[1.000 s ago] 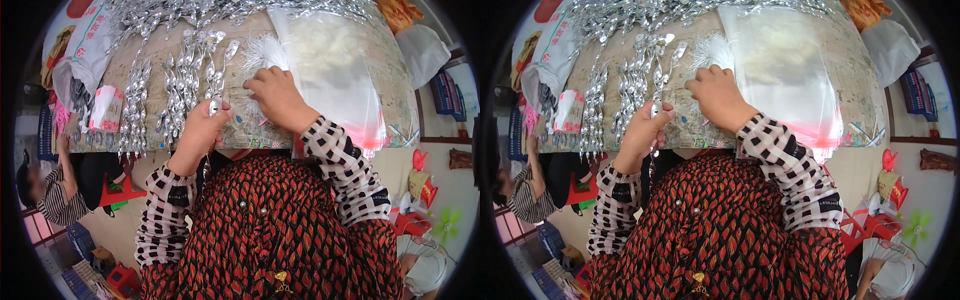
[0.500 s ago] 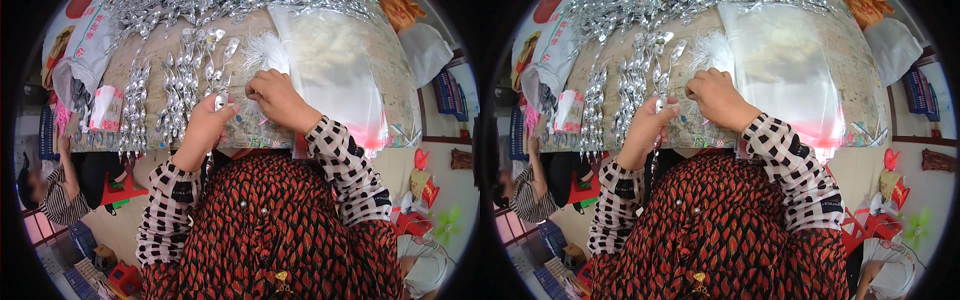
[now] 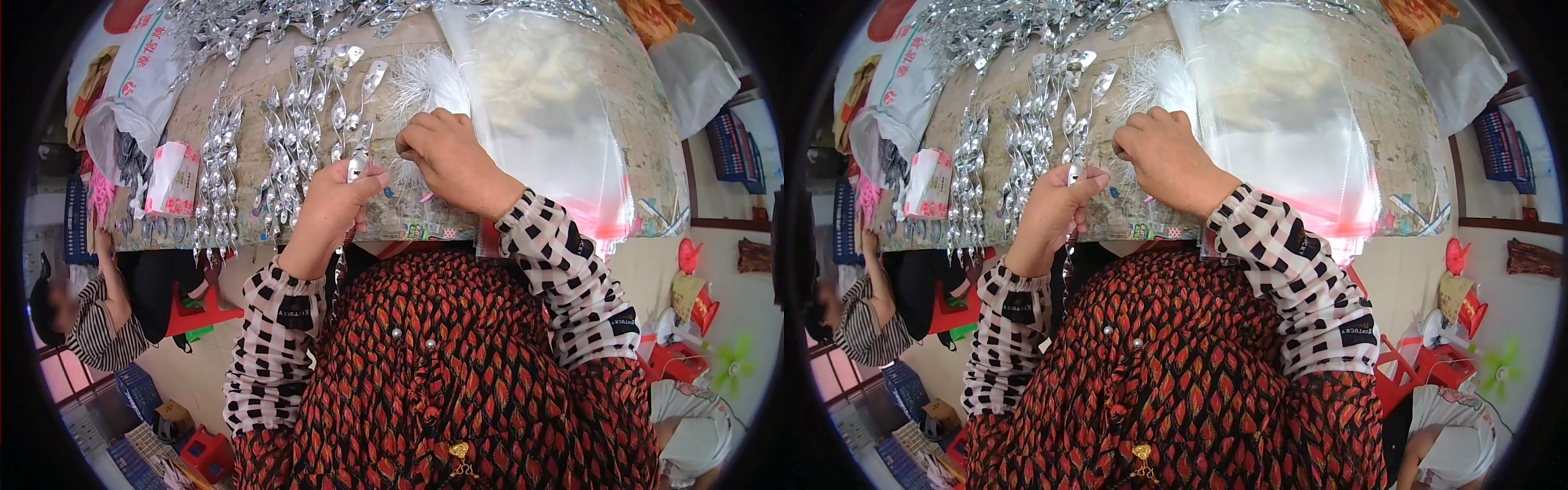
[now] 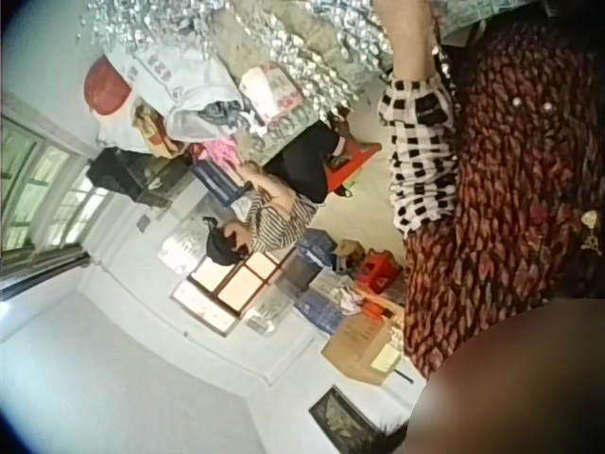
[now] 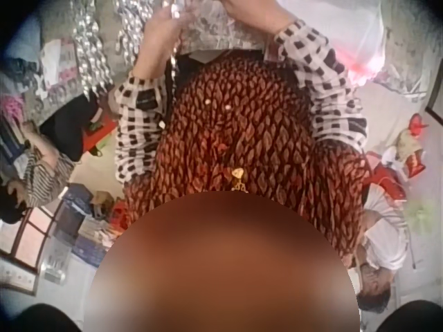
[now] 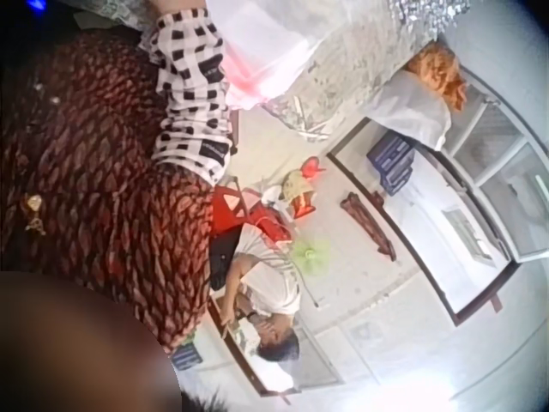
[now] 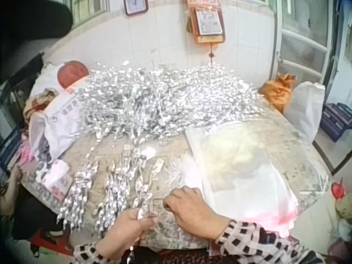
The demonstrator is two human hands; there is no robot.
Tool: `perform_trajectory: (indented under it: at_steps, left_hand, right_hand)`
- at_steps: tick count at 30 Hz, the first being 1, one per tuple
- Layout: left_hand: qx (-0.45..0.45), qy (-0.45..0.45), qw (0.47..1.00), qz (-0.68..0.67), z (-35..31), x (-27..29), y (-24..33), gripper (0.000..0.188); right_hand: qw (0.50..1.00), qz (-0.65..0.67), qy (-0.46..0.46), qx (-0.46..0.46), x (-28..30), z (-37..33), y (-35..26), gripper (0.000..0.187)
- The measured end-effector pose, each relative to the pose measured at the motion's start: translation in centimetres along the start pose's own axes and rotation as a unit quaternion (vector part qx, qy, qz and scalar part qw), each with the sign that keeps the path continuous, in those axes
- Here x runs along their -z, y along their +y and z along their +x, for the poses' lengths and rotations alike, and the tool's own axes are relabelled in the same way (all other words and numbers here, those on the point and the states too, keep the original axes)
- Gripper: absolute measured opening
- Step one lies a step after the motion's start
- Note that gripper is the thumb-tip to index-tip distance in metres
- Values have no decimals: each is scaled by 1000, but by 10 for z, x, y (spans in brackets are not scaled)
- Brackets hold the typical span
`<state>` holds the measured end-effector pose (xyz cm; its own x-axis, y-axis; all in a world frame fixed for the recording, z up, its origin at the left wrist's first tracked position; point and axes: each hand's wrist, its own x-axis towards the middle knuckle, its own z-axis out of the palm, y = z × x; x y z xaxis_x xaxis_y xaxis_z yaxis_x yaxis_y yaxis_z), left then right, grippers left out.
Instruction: Inspecting and packaging silver tinsel decorative strings into plastic bags.
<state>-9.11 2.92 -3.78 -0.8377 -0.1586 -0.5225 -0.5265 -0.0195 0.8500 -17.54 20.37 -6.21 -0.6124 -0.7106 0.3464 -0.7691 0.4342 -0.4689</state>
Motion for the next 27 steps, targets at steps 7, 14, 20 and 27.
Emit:
perform_trajectory:
  at_steps: [7,14,20,27]
  left_hand:
    - [14,11,1000,-2,-1,-1,-2,20]
    - [19,-7,1000,2,-1,0,-2,19]
    - [20,-7,999,-28,-2,1,-1,18]
    - [7,-4,999,-43,-11,9,1,18]
  right_hand:
    - [1000,6,-6,-12,2,-1,0,11]
    - [1000,15,-1,-16,4,-1,-1,10]
    - [1000,11,-2,-18,5,-1,0,12]
    - [999,4,31,-31,8,-4,-8,24]
